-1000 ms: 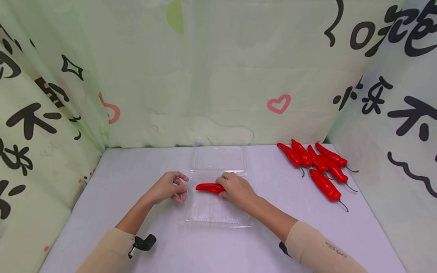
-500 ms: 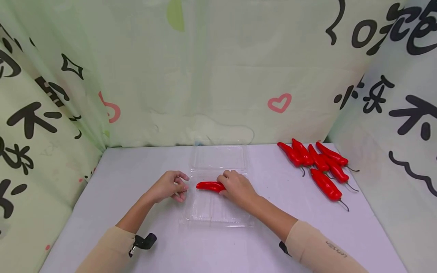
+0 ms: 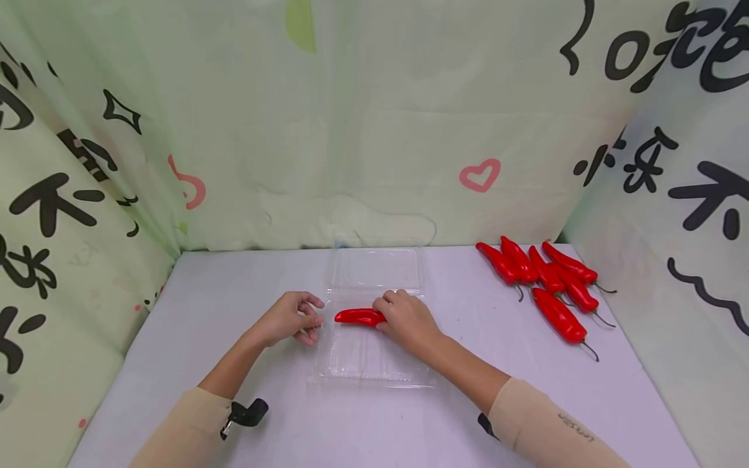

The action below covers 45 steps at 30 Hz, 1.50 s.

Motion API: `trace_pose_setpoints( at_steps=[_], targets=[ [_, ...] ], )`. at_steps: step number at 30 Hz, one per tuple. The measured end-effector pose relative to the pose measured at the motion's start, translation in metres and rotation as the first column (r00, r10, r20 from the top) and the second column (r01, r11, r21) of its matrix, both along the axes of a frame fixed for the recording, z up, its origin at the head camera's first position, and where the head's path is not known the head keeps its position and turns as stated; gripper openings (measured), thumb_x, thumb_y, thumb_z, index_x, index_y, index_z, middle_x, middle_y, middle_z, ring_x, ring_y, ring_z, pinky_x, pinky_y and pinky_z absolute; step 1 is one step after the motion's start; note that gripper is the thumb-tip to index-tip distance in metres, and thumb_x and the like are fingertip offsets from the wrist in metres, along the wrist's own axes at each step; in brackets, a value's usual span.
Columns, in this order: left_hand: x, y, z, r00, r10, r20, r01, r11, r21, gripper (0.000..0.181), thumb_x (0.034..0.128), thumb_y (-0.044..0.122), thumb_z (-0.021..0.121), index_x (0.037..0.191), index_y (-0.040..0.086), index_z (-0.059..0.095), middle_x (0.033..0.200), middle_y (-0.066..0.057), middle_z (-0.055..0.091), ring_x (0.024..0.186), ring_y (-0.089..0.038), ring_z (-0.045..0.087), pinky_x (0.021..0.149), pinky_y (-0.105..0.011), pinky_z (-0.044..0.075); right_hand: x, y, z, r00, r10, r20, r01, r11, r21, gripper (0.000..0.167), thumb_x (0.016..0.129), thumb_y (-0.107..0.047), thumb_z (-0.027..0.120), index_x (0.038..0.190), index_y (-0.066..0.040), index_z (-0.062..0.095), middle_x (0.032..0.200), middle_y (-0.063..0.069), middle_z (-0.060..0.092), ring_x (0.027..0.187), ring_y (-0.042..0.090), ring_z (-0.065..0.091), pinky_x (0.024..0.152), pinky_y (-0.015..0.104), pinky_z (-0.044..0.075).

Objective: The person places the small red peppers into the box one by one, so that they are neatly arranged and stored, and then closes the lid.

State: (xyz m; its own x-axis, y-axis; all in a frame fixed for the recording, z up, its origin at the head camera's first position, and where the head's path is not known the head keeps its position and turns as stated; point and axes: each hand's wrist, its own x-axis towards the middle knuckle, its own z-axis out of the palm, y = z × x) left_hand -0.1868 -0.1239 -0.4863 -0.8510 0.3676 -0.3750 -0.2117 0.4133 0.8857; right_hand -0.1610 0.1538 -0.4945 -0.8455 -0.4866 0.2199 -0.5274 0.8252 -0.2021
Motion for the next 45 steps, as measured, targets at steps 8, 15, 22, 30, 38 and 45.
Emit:
trace_pose_setpoints(
  at_steps=[8,15,22,30,38,45],
  targets=[
    [-0.0008,0.0000,0.0011,1.000,-0.003,0.004,0.003,1.000,-0.005,0.032,0.0964,0.001,0.069,0.126,-0.004,0.058,0.093,-0.023,0.070,0.061,-0.022,0.071,0.060,-0.033,0.064,0.0001,-0.0003,-0.0005,1.000,-0.002,-0.014,0.001,1.000,-0.014,0.034,0.078,-0.018,0.091,0.108,-0.014,0.076,0.103,0.004,0.071,0.090,0.019,0.063,0.078,0.031,0.062],
    [-0.0014,0.0005,0.0011,1.000,-0.003,-0.003,0.003,1.000,-0.009,0.032,0.0957,0.001,0.070,0.125,-0.004,0.059,0.092,-0.023,0.070,0.061,-0.021,0.071,0.060,-0.033,0.064,0.0003,0.0006,-0.0006,1.000,-0.005,-0.025,0.004,1.000,-0.030,0.034,0.078,-0.018,0.092,0.108,-0.014,0.077,0.102,0.003,0.070,0.091,0.019,0.064,0.078,0.031,0.063],
    [-0.0011,0.0004,0.0024,1.000,-0.001,0.001,0.002,1.000,-0.014,0.032,0.0960,0.002,0.070,0.126,-0.003,0.059,0.093,-0.023,0.070,0.062,-0.022,0.072,0.060,-0.033,0.064,0.0001,0.0009,-0.0011,0.999,-0.006,-0.031,0.005,1.000,-0.024,0.035,0.078,-0.019,0.092,0.109,-0.013,0.078,0.101,0.004,0.070,0.090,0.019,0.064,0.078,0.030,0.062],
    [-0.0002,-0.0016,0.0017,1.000,-0.007,-0.004,0.007,1.000,-0.015,0.033,0.0963,0.001,0.069,0.127,-0.005,0.059,0.092,-0.023,0.070,0.063,-0.024,0.072,0.060,-0.034,0.064,0.0011,0.0017,-0.0009,1.000,-0.005,-0.002,0.005,0.999,-0.041,0.033,0.079,-0.016,0.091,0.109,-0.013,0.078,0.100,0.004,0.069,0.090,0.019,0.063,0.077,0.031,0.062],
    [-0.0008,-0.0013,0.0010,1.000,-0.004,-0.002,0.004,1.000,-0.011,0.034,0.0957,0.001,0.070,0.127,-0.005,0.059,0.093,-0.023,0.069,0.063,-0.024,0.072,0.060,-0.034,0.064,0.0028,0.0033,0.0001,1.000,-0.006,0.024,0.007,0.997,-0.082,0.032,0.080,-0.014,0.090,0.109,-0.012,0.077,0.101,0.004,0.068,0.094,0.020,0.063,0.082,0.033,0.063],
    [-0.0002,-0.0005,0.0027,1.000,-0.004,0.002,0.004,1.000,-0.007,0.035,0.0952,-0.001,0.070,0.128,-0.007,0.058,0.093,-0.023,0.068,0.062,-0.021,0.071,0.058,-0.034,0.064,0.0053,0.0058,0.0028,0.999,-0.012,0.046,0.016,0.996,-0.090,0.034,0.080,-0.016,0.090,0.112,-0.012,0.077,0.104,0.004,0.069,0.098,0.020,0.064,0.083,0.034,0.064]
  ],
)
